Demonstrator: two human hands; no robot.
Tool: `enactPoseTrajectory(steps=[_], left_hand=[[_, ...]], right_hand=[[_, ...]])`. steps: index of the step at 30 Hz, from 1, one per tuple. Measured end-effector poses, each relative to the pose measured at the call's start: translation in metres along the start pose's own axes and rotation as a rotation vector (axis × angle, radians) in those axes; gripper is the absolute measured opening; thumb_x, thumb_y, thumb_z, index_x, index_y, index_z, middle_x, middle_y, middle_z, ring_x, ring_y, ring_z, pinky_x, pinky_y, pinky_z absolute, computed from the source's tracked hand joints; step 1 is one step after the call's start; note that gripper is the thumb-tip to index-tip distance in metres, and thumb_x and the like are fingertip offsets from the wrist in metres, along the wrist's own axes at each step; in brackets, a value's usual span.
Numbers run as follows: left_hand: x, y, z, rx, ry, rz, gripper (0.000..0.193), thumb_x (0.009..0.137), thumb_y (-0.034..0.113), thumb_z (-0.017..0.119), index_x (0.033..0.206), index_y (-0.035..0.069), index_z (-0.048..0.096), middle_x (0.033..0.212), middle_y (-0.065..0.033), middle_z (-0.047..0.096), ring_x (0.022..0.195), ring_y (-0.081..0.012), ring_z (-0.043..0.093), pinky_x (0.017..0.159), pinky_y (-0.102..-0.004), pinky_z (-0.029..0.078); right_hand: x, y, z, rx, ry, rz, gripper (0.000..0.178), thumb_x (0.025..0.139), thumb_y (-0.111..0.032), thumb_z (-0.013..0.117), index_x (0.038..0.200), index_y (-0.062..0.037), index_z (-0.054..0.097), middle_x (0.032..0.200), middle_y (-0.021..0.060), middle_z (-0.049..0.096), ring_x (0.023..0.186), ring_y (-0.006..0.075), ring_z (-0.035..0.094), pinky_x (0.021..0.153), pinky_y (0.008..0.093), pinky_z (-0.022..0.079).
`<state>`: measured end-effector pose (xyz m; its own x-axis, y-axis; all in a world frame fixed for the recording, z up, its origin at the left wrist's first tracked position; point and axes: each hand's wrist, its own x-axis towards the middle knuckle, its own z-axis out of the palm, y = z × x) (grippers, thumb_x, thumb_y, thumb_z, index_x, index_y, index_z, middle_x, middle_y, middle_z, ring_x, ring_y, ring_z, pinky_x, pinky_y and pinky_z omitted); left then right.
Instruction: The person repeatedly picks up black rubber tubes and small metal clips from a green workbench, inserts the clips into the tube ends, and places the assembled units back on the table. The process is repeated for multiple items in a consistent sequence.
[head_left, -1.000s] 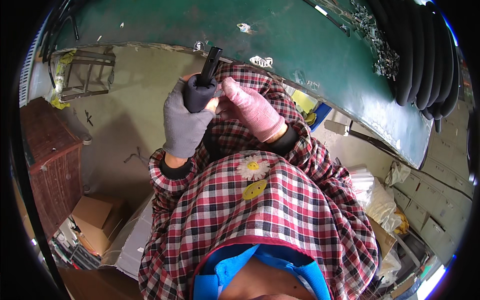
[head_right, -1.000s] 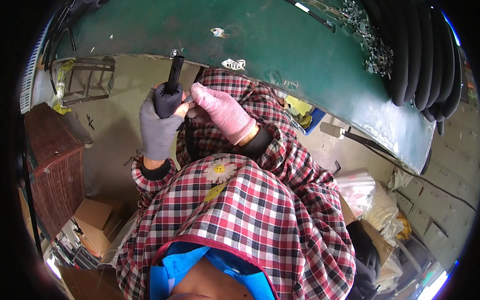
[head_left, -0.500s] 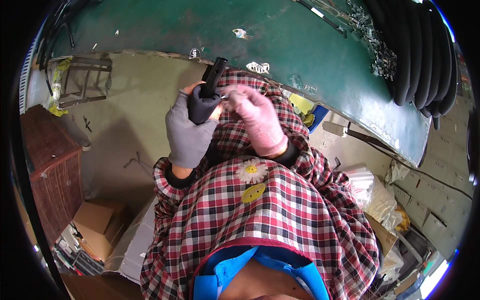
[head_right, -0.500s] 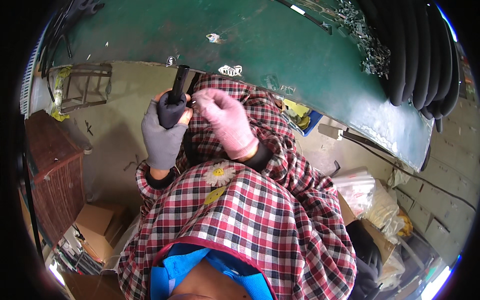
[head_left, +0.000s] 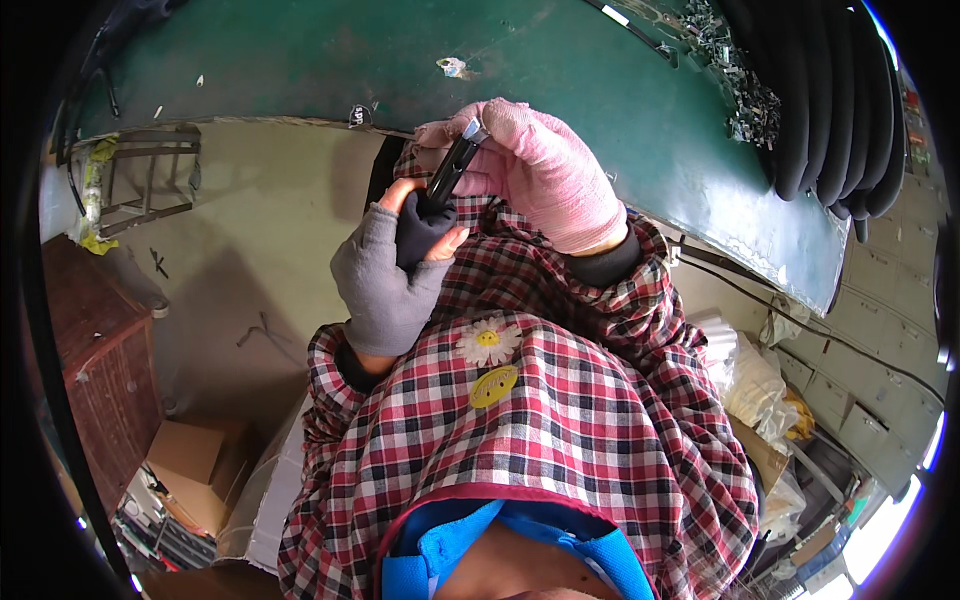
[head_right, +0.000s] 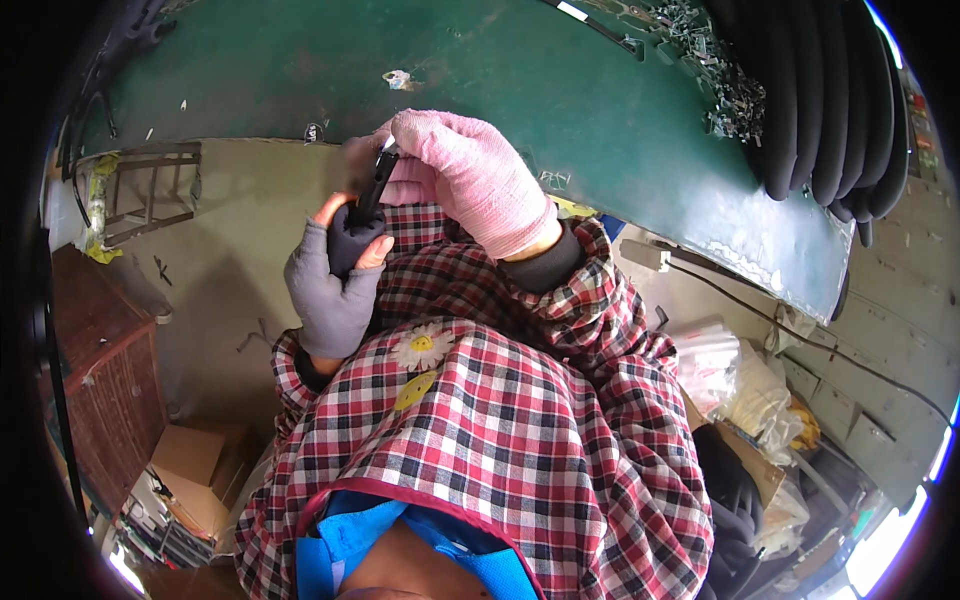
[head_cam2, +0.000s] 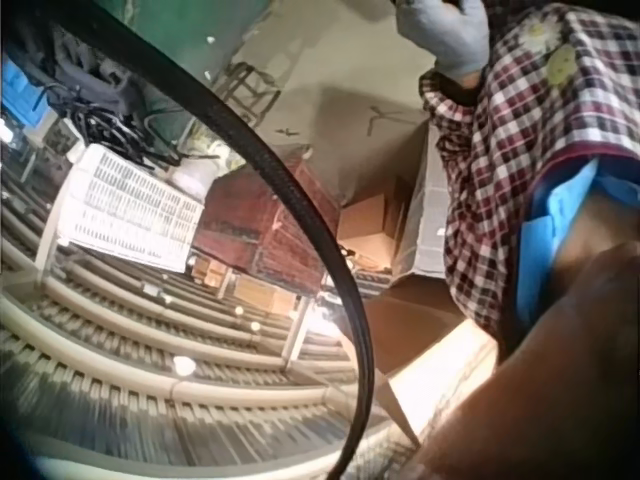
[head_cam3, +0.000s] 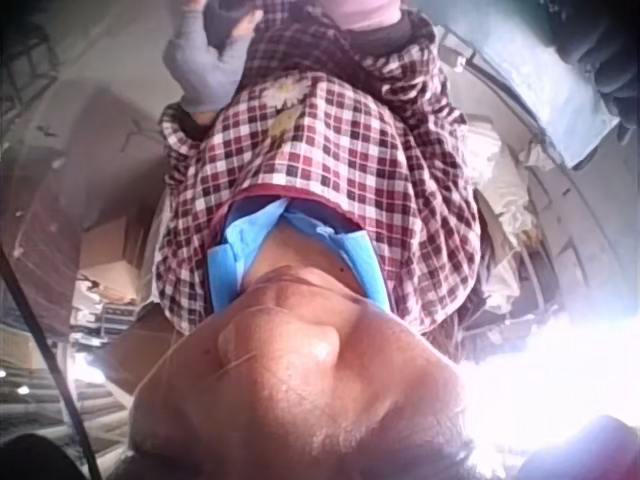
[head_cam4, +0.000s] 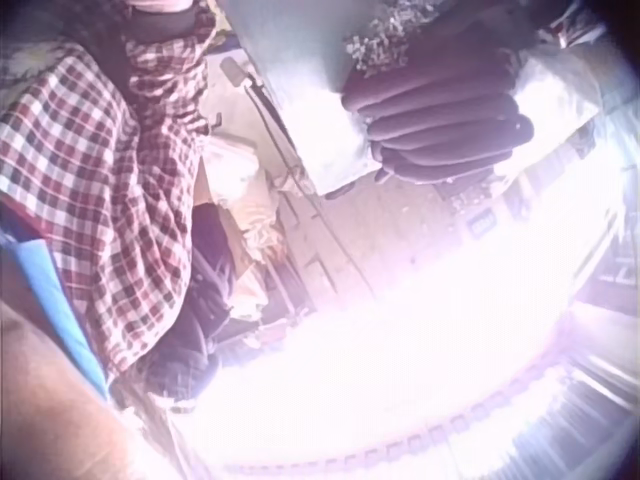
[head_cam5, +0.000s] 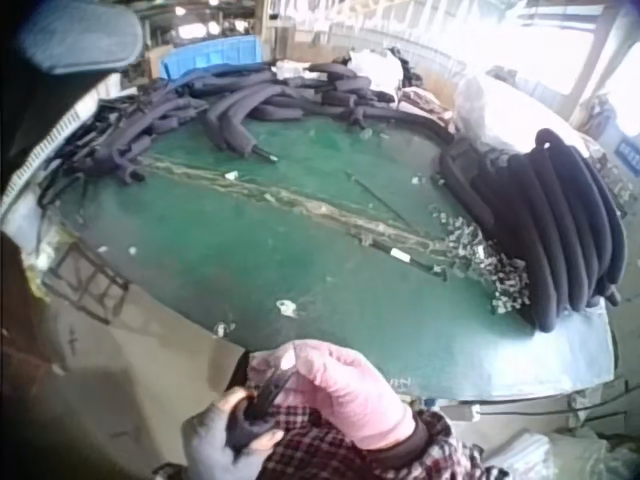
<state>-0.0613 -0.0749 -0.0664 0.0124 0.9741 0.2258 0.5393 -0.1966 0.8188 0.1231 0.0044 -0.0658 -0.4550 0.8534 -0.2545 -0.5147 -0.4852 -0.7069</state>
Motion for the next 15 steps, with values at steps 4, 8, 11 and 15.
enactPoseTrajectory(steps=[4, 8, 11, 15], left_hand=[[-0.004, -0.010, 0.009, 0.092, 0.065, 0.091, 0.051, 0.082, 0.018, 0.085, 0.125, 0.000, 0.063, 0.089, -0.0163, 0.071, 0.076, -0.0255, 0.071, 0.072, -0.0341, 0.056], [-0.002, -0.009, 0.015, 0.135, 0.115, 0.138, 0.054, 0.079, 0.023, 0.087, 0.123, 0.002, 0.064, 0.087, -0.0156, 0.070, 0.074, -0.0290, 0.071, 0.067, -0.0364, 0.055], [-0.003, -0.012, 0.021, 0.186, 0.149, 0.184, 0.058, 0.076, 0.030, 0.088, 0.123, 0.005, 0.063, 0.084, -0.0122, 0.067, 0.070, -0.0305, 0.069, 0.059, -0.0389, 0.054], [-0.005, -0.012, 0.022, 0.200, 0.139, 0.182, 0.056, 0.076, 0.031, 0.087, 0.121, 0.005, 0.064, 0.085, -0.0123, 0.068, 0.070, -0.0314, 0.068, 0.060, -0.0404, 0.054]], right_hand=[[0.001, 0.001, -0.001, 0.069, 0.011, 0.041, 0.042, 0.101, -0.036, 0.062, 0.117, 0.0022, 0.062, 0.129, 0.0236, 0.064, 0.115, 0.0316, 0.067, 0.088, 0.0364, 0.061], [-0.003, 0.008, 0.003, 0.087, 0.078, -0.003, 0.043, 0.101, -0.035, 0.063, 0.120, 0.0030, 0.061, 0.129, 0.0232, 0.064, 0.115, 0.0303, 0.068, 0.083, 0.0326, 0.062], [-0.006, 0.014, 0.005, 0.104, 0.110, -0.019, 0.043, 0.101, -0.035, 0.063, 0.121, 0.0032, 0.060, 0.130, 0.0218, 0.064, 0.112, 0.0279, 0.069, 0.081, 0.0297, 0.061], [-0.007, 0.020, 0.005, 0.126, 0.102, -0.045, 0.043, 0.100, -0.035, 0.064, 0.121, 0.0028, 0.061, 0.129, 0.0192, 0.065, 0.105, 0.0233, 0.070, 0.076, 0.0252, 0.059]])
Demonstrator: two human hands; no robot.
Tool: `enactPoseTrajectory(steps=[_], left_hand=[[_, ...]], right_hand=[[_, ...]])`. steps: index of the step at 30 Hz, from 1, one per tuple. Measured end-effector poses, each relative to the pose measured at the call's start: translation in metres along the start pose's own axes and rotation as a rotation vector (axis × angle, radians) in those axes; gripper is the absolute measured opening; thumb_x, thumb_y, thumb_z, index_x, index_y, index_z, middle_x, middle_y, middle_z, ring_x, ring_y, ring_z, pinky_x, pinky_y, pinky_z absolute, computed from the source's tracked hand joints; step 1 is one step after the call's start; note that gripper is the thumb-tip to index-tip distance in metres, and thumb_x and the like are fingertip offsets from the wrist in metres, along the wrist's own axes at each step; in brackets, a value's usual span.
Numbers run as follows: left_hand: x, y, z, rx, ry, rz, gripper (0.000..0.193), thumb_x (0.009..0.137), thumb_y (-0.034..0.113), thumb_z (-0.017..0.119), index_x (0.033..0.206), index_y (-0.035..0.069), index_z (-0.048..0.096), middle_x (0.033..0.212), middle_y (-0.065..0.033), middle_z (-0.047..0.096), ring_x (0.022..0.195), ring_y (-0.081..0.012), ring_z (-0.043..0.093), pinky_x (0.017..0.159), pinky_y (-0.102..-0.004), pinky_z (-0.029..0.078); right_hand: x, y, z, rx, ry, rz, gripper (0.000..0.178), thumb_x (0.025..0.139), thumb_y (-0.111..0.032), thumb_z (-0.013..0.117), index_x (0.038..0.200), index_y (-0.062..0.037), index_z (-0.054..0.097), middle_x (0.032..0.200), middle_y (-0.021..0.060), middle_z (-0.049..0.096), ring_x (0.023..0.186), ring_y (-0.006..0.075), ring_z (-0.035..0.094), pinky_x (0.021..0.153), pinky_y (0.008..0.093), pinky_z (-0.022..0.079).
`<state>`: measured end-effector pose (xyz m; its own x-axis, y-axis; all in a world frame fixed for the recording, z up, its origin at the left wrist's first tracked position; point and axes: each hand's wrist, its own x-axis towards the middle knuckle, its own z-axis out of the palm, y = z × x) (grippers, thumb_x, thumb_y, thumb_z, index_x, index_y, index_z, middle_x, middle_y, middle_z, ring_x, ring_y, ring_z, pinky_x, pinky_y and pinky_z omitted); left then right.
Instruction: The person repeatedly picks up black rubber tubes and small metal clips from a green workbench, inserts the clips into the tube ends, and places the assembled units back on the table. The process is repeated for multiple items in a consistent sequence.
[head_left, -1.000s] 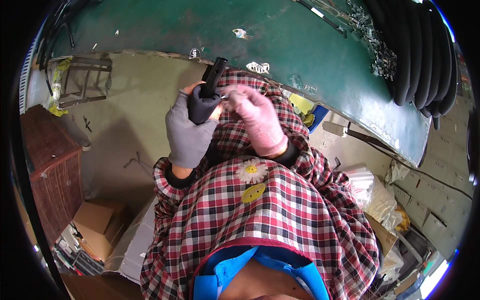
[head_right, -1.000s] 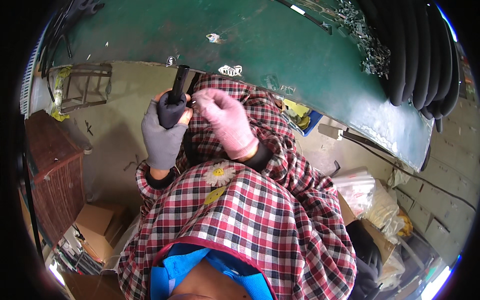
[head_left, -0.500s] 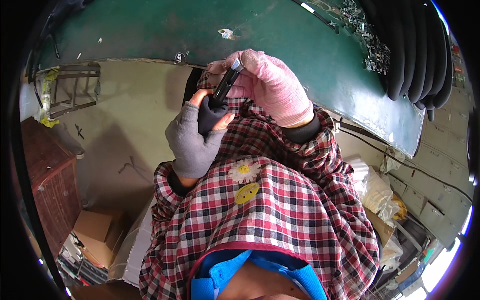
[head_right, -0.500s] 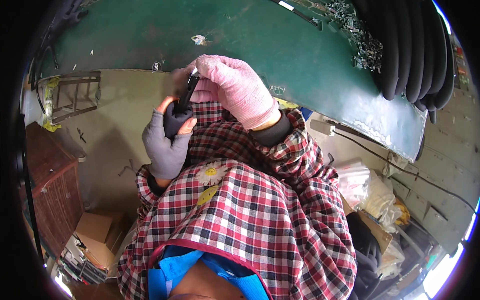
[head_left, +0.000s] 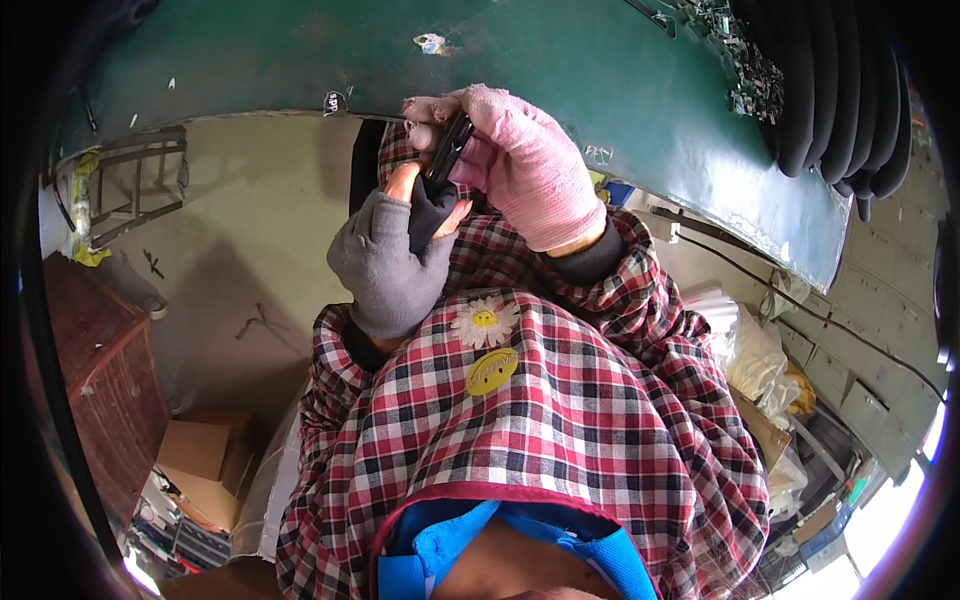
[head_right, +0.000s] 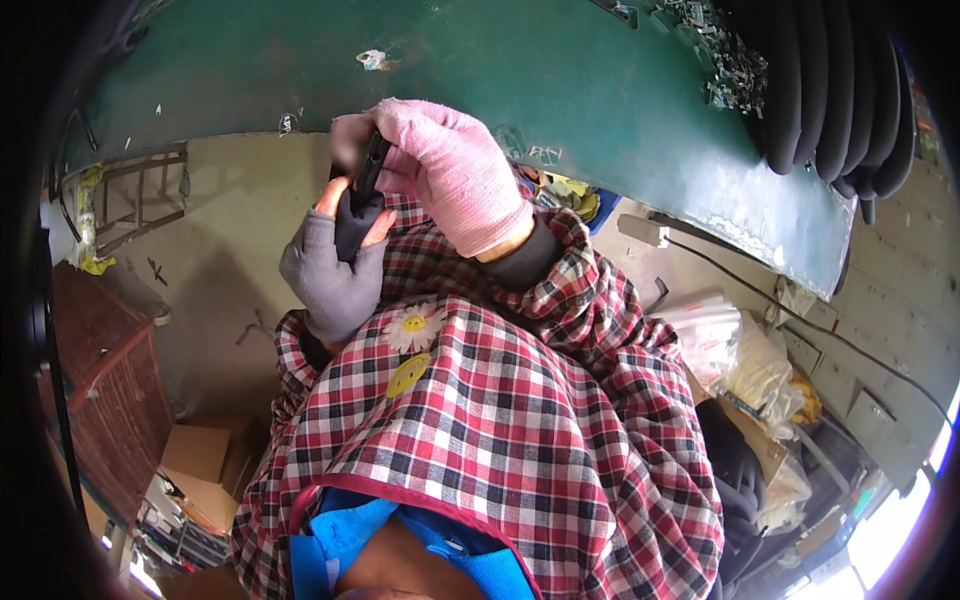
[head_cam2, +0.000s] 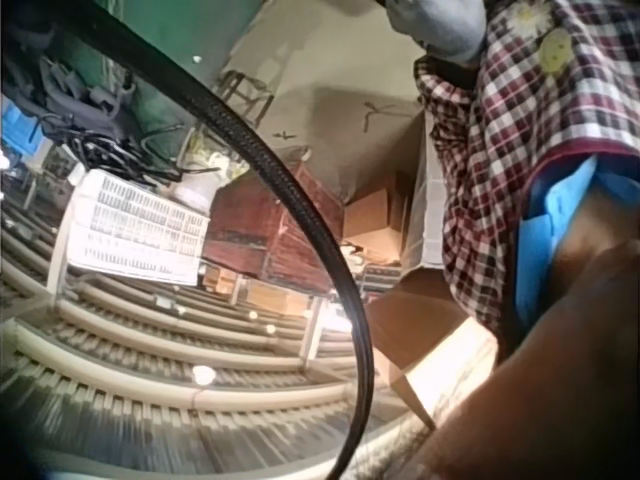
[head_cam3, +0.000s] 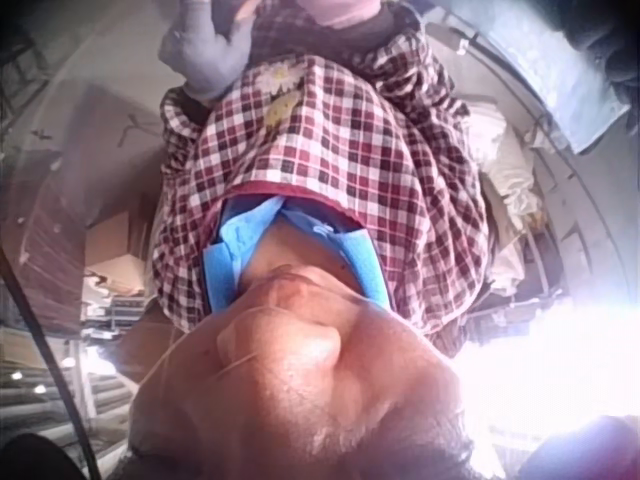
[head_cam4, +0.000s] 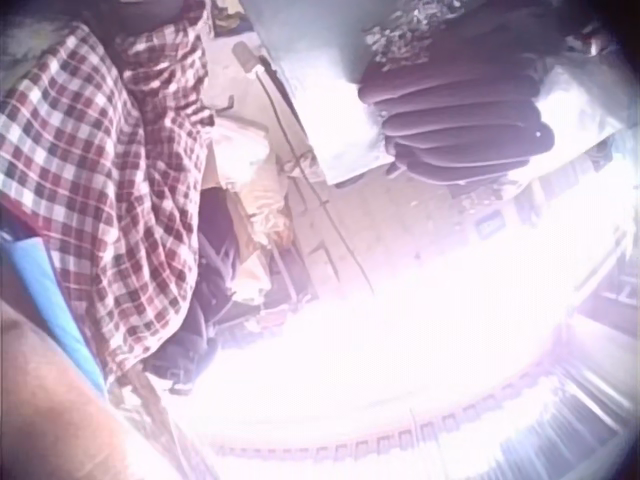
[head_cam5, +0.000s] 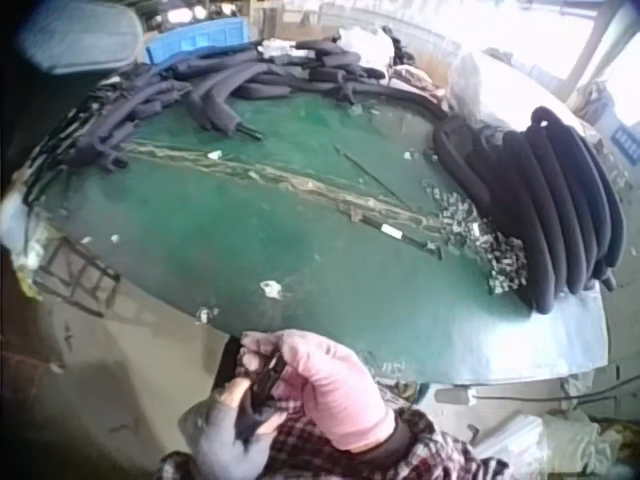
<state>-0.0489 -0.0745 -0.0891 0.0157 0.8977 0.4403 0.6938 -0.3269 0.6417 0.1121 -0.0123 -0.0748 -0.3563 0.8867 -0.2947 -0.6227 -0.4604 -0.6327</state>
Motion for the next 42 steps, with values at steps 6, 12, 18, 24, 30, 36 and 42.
enactPoseTrajectory(steps=[6, 12, 18, 24, 30, 36, 42], left_hand=[[0.008, 0.000, -0.001, 0.045, -0.047, 0.025, 0.057, 0.078, 0.028, 0.086, 0.127, 0.009, 0.064, 0.087, -0.0132, 0.067, 0.073, -0.0337, 0.068, 0.064, -0.0422, 0.054], [0.040, -0.020, -0.017, -0.110, -0.224, -0.161, 0.056, 0.087, 0.007, 0.076, 0.140, 0.016, 0.060, 0.086, -0.0102, 0.072, 0.074, -0.0194, 0.069, 0.071, -0.0336, 0.054], [0.055, -0.033, -0.014, -0.014, -0.370, -0.172, 0.057, 0.089, 0.016, 0.074, 0.143, 0.023, 0.058, 0.098, -0.0112, 0.071, 0.078, -0.0256, 0.070, 0.070, -0.0375, 0.054], [0.061, -0.036, -0.024, 0.054, -0.424, -0.138, 0.059, 0.090, 0.026, 0.073, 0.146, 0.031, 0.055, 0.100, -0.0071, 0.071, 0.078, -0.0267, 0.070, 0.068, -0.0394, 0.055], [0.061, -0.038, -0.021, 0.073, -0.423, -0.146, 0.057, 0.091, 0.027, 0.073, 0.145, 0.032, 0.056, 0.095, -0.0061, 0.070, 0.075, -0.0247, 0.070, 0.066, -0.0379, 0.055], [0.060, -0.035, -0.025, 0.093, -0.434, -0.128, 0.058, 0.090, 0.027, 0.074, 0.144, 0.032, 0.057, 0.087, -0.0049, 0.066, 0.069, -0.0242, 0.067, 0.061, -0.0378, 0.053], [0.056, -0.033, -0.031, 0.076, -0.433, -0.120, 0.063, 0.085, 0.025, 0.077, 0.145, 0.033, 0.057, 0.084, -0.0037, 0.062, 0.064, -0.0240, 0.063, 0.058, -0.0376, 0.050]], right_hand=[[-0.003, -0.002, 0.006, -0.043, 0.027, -0.066, 0.042, 0.095, -0.038, 0.071, 0.117, -0.0030, 0.071, 0.102, 0.0030, 0.072, 0.082, 0.0052, 0.061, 0.071, 0.0210, 0.051], [0.039, -0.105, -0.026, -1.588, 0.446, -1.191, 0.030, 0.086, -0.019, 0.072, 0.112, -0.0050, 0.069, 0.110, 0.0146, 0.069, 0.098, 0.0322, 0.068, 0.087, 0.0378, 0.055], [0.091, -0.144, -0.063, -2.105, 0.455, -0.778, 0.009, 0.079, -0.016, 0.069, 0.080, -0.0077, 0.069, 0.089, 0.0158, 0.063, 0.088, 0.0377, 0.063, 0.080, 0.0475, 0.052], [0.054, -0.120, -0.051, -2.068, -0.001, -0.630, 0.012, 0.078, -0.010, 0.071, 0.088, -0.0035, 0.068, 0.107, 0.0128, 0.066, 0.099, 0.0364, 0.062, 0.088, 0.0432, 0.052], [0.030, -0.092, -0.045, -1.834, 0.017, -0.624, 0.017, 0.082, -0.005, 0.066, 0.099, -0.0069, 0.065, 0.094, 0.0116, 0.067, 0.086, 0.0334, 0.065, 0.079, 0.0387, 0.053], [0.057, -0.109, -0.032, -1.656, -0.318, -0.331, 0.018, 0.090, -0.026, 0.072, 0.098, -0.0106, 0.076, 0.078, 0.0086, 0.069, 0.070, 0.0288, 0.067, 0.065, 0.0349, 0.053], [0.073, -0.117, -0.016, -1.769, -0.418, -0.209, 0.020, 0.087, -0.032, 0.075, 0.097, -0.0149, 0.079, 0.081, 0.0072, 0.072, 0.074, 0.0270, 0.069, 0.069, 0.0341, 0.056]])
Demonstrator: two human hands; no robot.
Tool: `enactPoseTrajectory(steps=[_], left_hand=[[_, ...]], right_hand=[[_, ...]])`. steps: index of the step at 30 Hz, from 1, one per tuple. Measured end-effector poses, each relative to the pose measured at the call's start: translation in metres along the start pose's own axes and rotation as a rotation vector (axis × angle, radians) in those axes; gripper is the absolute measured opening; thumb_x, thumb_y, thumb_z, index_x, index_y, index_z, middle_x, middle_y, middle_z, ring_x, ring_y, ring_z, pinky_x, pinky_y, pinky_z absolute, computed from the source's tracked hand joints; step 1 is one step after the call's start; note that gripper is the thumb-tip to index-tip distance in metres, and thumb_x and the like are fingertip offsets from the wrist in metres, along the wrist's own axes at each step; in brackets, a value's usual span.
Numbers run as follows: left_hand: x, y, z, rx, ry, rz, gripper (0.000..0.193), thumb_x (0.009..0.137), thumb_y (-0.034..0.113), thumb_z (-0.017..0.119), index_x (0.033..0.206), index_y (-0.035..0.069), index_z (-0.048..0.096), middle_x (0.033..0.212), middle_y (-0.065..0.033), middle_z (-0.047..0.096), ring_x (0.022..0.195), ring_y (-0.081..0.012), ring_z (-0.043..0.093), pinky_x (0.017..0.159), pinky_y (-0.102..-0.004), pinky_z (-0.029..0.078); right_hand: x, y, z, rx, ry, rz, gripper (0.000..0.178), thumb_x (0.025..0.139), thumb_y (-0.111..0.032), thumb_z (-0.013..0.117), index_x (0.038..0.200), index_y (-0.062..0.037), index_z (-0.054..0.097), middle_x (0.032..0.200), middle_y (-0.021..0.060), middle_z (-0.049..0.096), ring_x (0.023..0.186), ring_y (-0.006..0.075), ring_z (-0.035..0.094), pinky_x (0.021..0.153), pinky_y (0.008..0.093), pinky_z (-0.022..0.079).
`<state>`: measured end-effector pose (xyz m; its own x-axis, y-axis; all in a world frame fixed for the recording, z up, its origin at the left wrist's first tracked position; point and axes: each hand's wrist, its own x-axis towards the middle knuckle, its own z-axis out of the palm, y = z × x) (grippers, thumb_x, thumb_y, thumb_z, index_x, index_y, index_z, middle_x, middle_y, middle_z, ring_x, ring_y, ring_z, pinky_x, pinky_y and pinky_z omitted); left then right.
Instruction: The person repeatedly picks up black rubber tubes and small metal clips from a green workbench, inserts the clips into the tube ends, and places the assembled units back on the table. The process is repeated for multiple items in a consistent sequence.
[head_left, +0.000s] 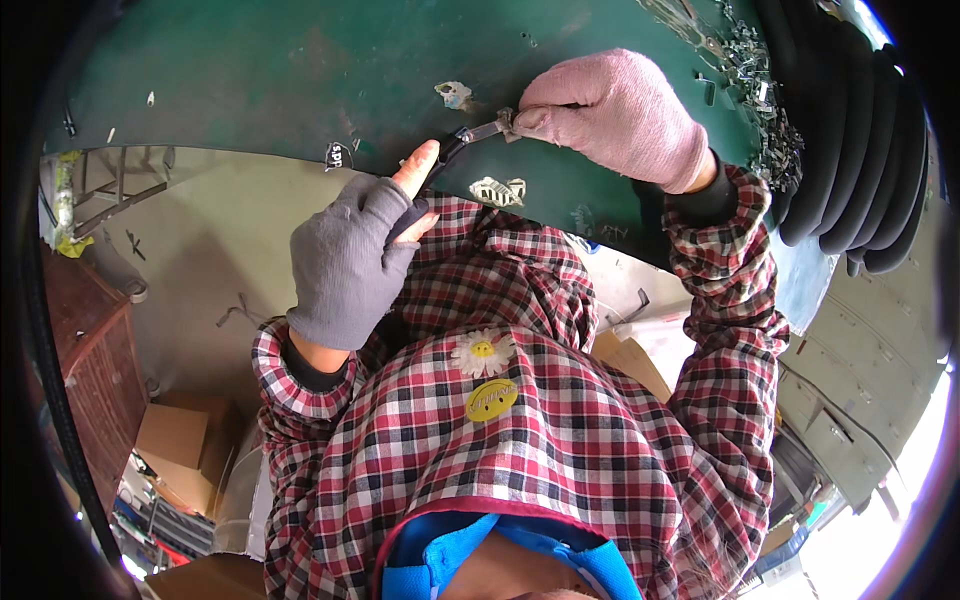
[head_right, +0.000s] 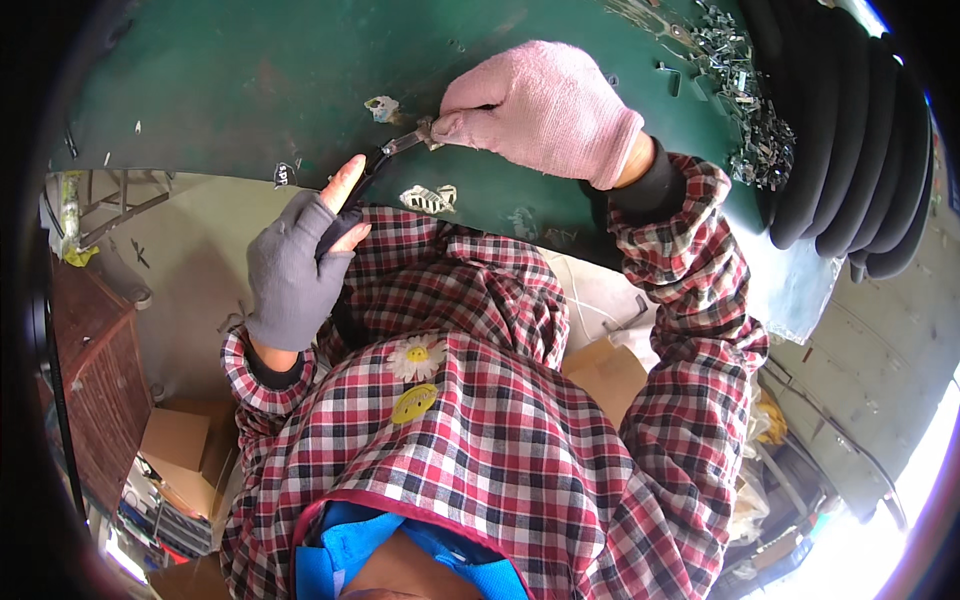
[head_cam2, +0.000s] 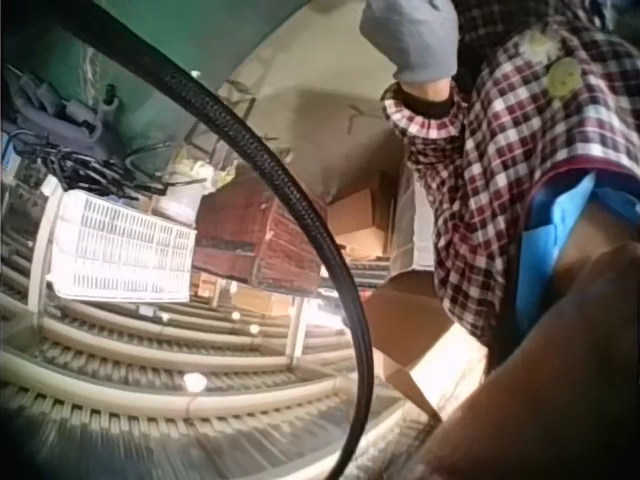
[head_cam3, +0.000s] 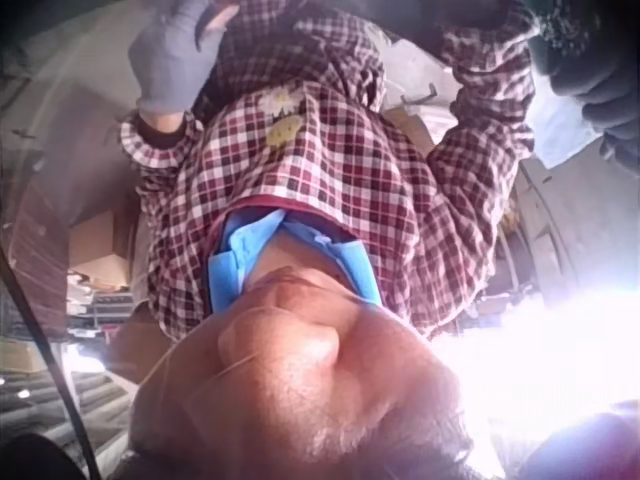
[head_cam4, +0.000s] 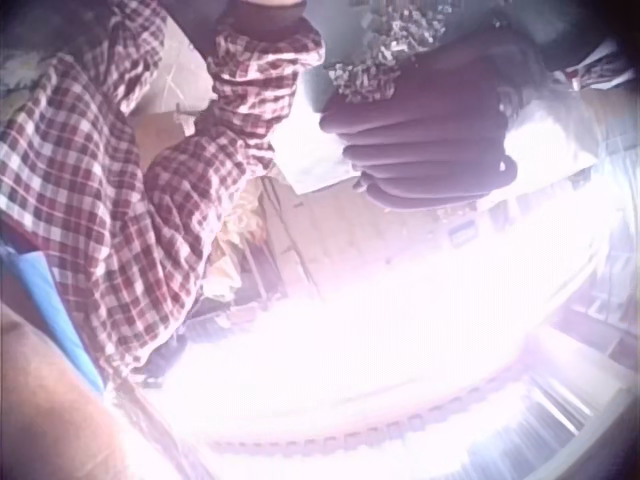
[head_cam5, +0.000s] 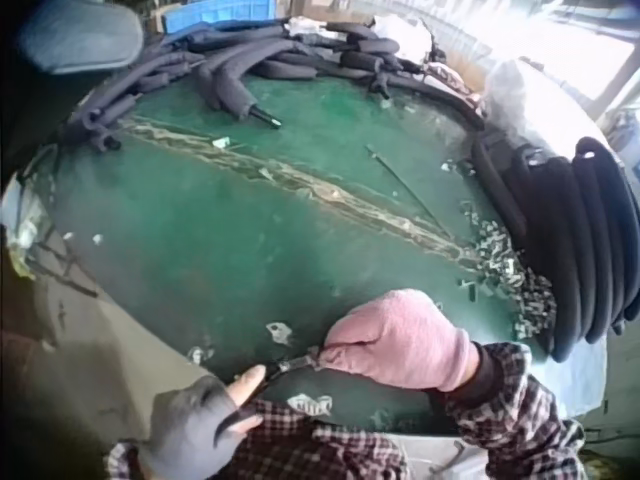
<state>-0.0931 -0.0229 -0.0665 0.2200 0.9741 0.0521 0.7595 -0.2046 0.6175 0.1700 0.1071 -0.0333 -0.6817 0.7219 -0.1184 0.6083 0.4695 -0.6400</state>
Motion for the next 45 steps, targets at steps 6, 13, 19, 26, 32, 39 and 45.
enactPoseTrajectory(steps=[6, 13, 19, 26, 32, 39, 45], left_hand=[[-0.016, 0.014, -0.004, 0.014, 0.011, 0.039, 0.065, 0.083, 0.020, 0.078, 0.144, 0.034, 0.058, 0.079, -0.0032, 0.056, 0.059, -0.0230, 0.059, 0.055, -0.0384, 0.047], [-0.024, 0.019, -0.004, -0.017, -0.019, 0.039, 0.070, 0.081, 0.012, 0.079, 0.145, 0.028, 0.057, 0.078, -0.0089, 0.053, 0.061, -0.0270, 0.058, 0.057, -0.0405, 0.046], [-0.029, 0.021, 0.000, 0.033, -0.036, 0.046, 0.068, 0.081, 0.012, 0.078, 0.145, 0.027, 0.058, 0.077, -0.0088, 0.053, 0.062, -0.0276, 0.058, 0.057, -0.0403, 0.046], [-0.027, 0.019, 0.003, 0.059, 0.006, 0.089, 0.069, 0.080, 0.021, 0.080, 0.144, 0.033, 0.058, 0.080, -0.0031, 0.057, 0.059, -0.0229, 0.058, 0.053, -0.0368, 0.047], [-0.027, 0.018, 0.003, 0.035, 0.002, 0.085, 0.069, 0.080, 0.019, 0.080, 0.144, 0.033, 0.058, 0.081, -0.0033, 0.059, 0.060, -0.0223, 0.060, 0.054, -0.0368, 0.048], [-0.029, 0.012, 0.007, 0.069, 0.019, 0.092, 0.068, 0.080, 0.018, 0.080, 0.143, 0.033, 0.059, 0.081, -0.0032, 0.061, 0.060, -0.0223, 0.061, 0.054, -0.0364, 0.048], [-0.025, 0.006, 0.011, 0.060, 0.048, 0.119, 0.066, 0.081, 0.019, 0.080, 0.142, 0.032, 0.060, 0.084, -0.0046, 0.064, 0.062, -0.0232, 0.063, 0.055, -0.0364, 0.049]], right_hand=[[-0.003, -0.025, -0.020, -0.099, -0.233, 0.072, 0.026, 0.090, -0.039, 0.070, 0.099, -0.0158, 0.078, 0.084, 0.0097, 0.071, 0.078, 0.0285, 0.069, 0.073, 0.0363, 0.056], [-0.001, -0.024, -0.016, -0.092, -0.295, 0.000, 0.023, 0.092, -0.031, 0.072, 0.093, -0.0089, 0.078, 0.076, 0.0098, 0.070, 0.070, 0.0269, 0.067, 0.068, 0.0347, 0.056], [0.000, -0.052, -0.029, -0.171, -0.355, 0.067, 0.020, 0.088, -0.029, 0.068, 0.083, -0.0095, 0.070, 0.079, 0.0149, 0.066, 0.077, 0.0373, 0.065, 0.070, 0.0446, 0.053], [0.007, -0.042, -0.020, -0.207, -0.425, 0.034, 0.026, 0.091, -0.035, 0.065, 0.081, -0.0107, 0.069, 0.076, 0.0155, 0.066, 0.075, 0.0386, 0.065, 0.066, 0.0454, 0.052], [0.006, -0.040, -0.015, -0.137, -0.367, -0.020, 0.027, 0.090, -0.035, 0.065, 0.080, -0.0097, 0.069, 0.076, 0.0154, 0.065, 0.075, 0.0382, 0.065, 0.066, 0.0455, 0.052], [0.008, -0.039, -0.014, -0.120, -0.342, -0.125, 0.028, 0.090, -0.034, 0.066, 0.079, -0.0082, 0.069, 0.074, 0.0151, 0.065, 0.073, 0.0372, 0.064, 0.065, 0.0454, 0.051], [0.013, -0.032, -0.004, -0.100, -0.349, -0.074, 0.028, 0.090, -0.035, 0.067, 0.083, -0.0085, 0.072, 0.074, 0.0147, 0.066, 0.072, 0.0357, 0.064, 0.065, 0.0443, 0.050]])
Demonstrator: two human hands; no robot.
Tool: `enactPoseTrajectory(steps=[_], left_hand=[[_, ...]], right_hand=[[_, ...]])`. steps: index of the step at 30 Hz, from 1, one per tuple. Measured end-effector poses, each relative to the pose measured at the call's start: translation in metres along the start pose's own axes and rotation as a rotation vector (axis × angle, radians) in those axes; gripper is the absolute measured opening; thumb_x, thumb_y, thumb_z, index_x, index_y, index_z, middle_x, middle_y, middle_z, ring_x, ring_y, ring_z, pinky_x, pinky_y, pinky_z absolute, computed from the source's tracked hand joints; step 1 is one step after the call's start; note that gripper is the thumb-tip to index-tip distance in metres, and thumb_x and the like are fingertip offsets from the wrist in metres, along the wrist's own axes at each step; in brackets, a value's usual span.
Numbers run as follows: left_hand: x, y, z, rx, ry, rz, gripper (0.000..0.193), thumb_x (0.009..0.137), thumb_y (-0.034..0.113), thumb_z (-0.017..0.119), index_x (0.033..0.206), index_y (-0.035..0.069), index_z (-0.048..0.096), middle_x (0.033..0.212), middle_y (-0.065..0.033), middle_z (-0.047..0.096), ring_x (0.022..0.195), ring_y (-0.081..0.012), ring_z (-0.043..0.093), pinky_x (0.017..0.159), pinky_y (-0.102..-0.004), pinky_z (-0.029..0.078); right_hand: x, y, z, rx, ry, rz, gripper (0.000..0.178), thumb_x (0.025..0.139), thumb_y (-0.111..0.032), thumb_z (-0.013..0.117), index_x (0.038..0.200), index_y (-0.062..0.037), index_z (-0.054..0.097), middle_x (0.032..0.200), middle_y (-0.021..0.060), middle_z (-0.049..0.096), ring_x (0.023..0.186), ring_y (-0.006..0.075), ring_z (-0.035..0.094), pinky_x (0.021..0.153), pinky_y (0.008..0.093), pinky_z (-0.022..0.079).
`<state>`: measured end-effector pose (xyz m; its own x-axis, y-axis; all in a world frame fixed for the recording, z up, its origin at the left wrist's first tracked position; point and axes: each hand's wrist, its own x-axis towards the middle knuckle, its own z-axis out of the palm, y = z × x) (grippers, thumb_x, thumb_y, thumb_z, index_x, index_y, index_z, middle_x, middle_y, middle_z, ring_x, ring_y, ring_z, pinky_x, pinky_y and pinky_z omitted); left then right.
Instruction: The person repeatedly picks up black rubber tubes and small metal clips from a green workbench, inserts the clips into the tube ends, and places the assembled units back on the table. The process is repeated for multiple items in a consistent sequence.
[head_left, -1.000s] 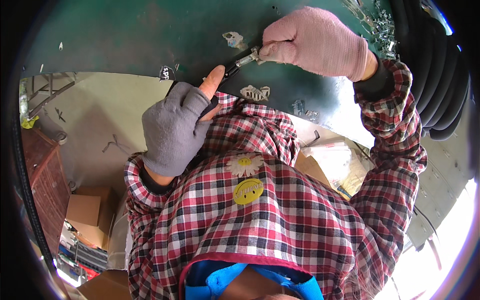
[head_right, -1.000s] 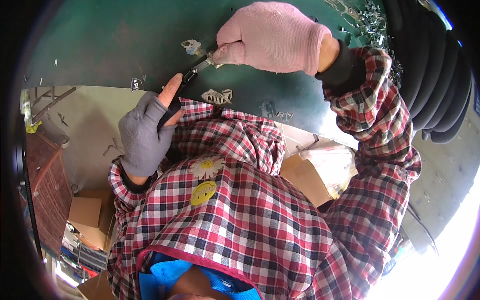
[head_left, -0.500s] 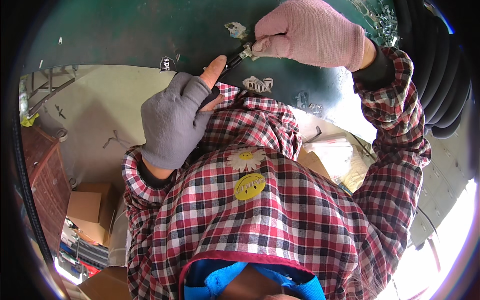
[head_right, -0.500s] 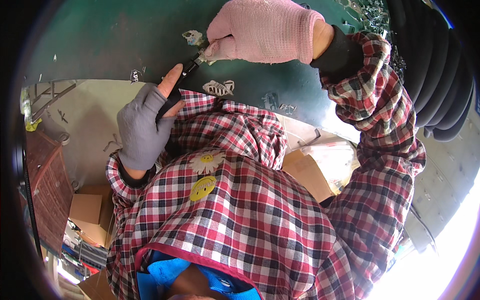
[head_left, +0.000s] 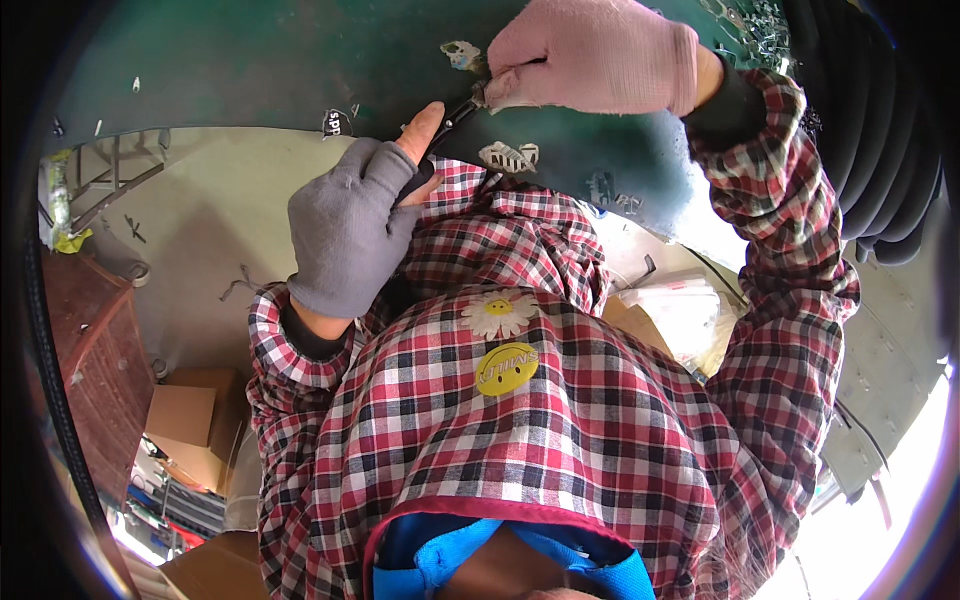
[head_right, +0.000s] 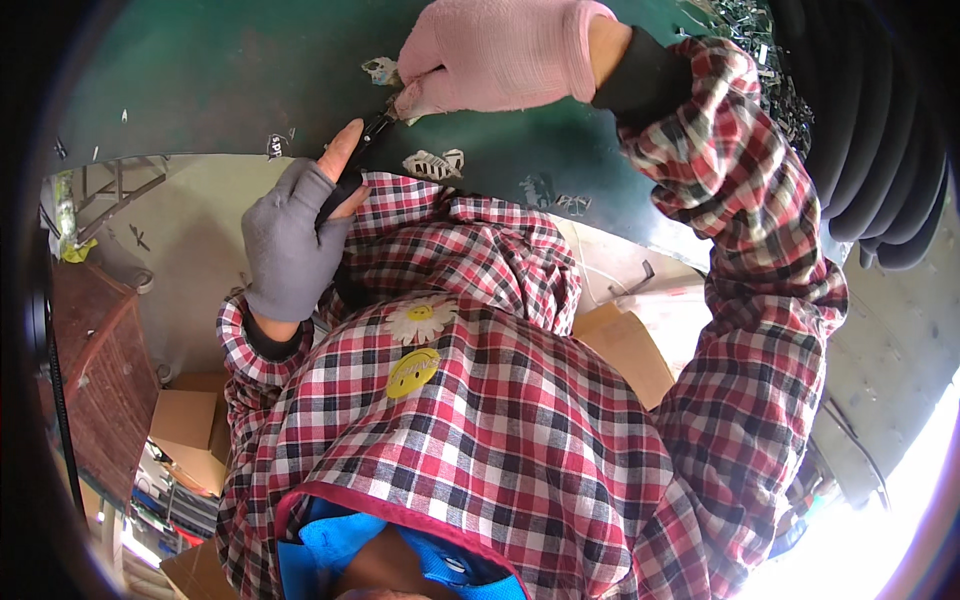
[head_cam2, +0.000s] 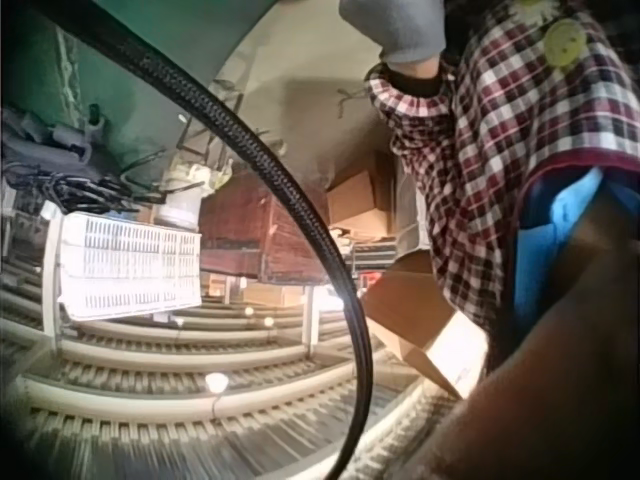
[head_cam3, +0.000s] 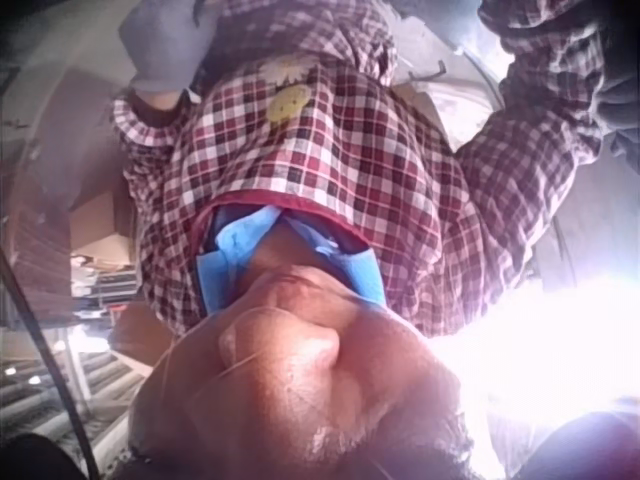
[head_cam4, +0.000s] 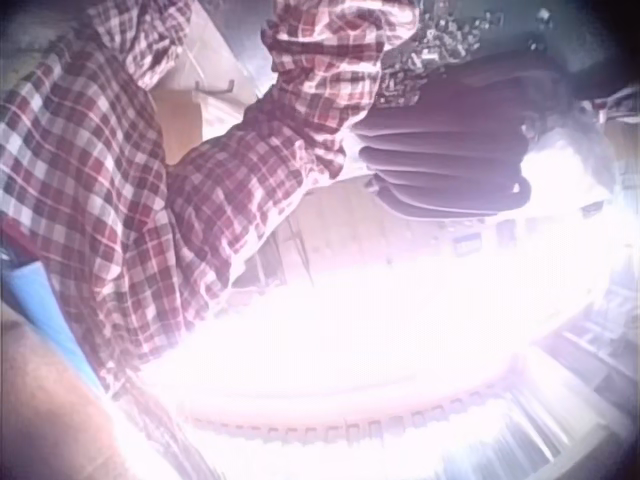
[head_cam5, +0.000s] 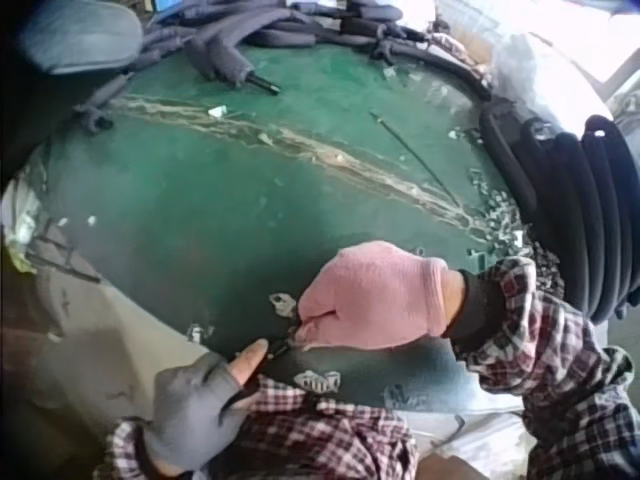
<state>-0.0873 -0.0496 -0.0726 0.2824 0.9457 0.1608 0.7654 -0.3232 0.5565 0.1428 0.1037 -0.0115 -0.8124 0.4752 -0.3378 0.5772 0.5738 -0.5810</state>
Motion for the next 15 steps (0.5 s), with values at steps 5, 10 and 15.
enactPoseTrajectory(steps=[5, 10, 15], left_hand=[[0.005, -0.005, 0.004, -0.001, 0.023, 0.013, 0.064, 0.082, 0.019, 0.079, 0.142, 0.031, 0.060, 0.085, -0.0052, 0.065, 0.064, -0.0249, 0.063, 0.056, -0.0373, 0.050], [-0.016, -0.034, -0.026, -0.082, 0.015, -0.063, 0.060, 0.087, 0.009, 0.073, 0.144, 0.020, 0.058, 0.086, -0.0101, 0.063, 0.068, -0.0212, 0.059, 0.064, -0.0346, 0.048], [-0.091, -0.049, -0.153, -0.483, 0.219, -0.685, 0.064, 0.089, 0.016, 0.068, 0.149, 0.005, 0.049, 0.086, 0.0033, 0.058, 0.061, -0.0025, 0.041, 0.052, -0.0177, 0.029]], right_hand=[[0.008, 0.003, -0.012, 0.060, -0.092, 0.006, 0.030, 0.092, -0.036, 0.067, 0.088, -0.0074, 0.073, 0.075, 0.0154, 0.067, 0.072, 0.0326, 0.066, 0.066, 0.0429, 0.050], [-0.012, 0.066, -0.020, 0.035, 0.011, 0.061, 0.033, 0.093, -0.038, 0.066, 0.088, -0.0062, 0.074, 0.076, 0.0154, 0.068, 0.073, 0.0300, 0.068, 0.068, 0.0412, 0.052], [-0.018, 0.063, 0.022, -0.589, 0.905, 0.098, 0.031, 0.081, -0.034, 0.076, 0.100, -0.0097, 0.074, 0.092, 0.0100, 0.069, 0.086, 0.0319, 0.068, 0.077, 0.0414, 0.057]])
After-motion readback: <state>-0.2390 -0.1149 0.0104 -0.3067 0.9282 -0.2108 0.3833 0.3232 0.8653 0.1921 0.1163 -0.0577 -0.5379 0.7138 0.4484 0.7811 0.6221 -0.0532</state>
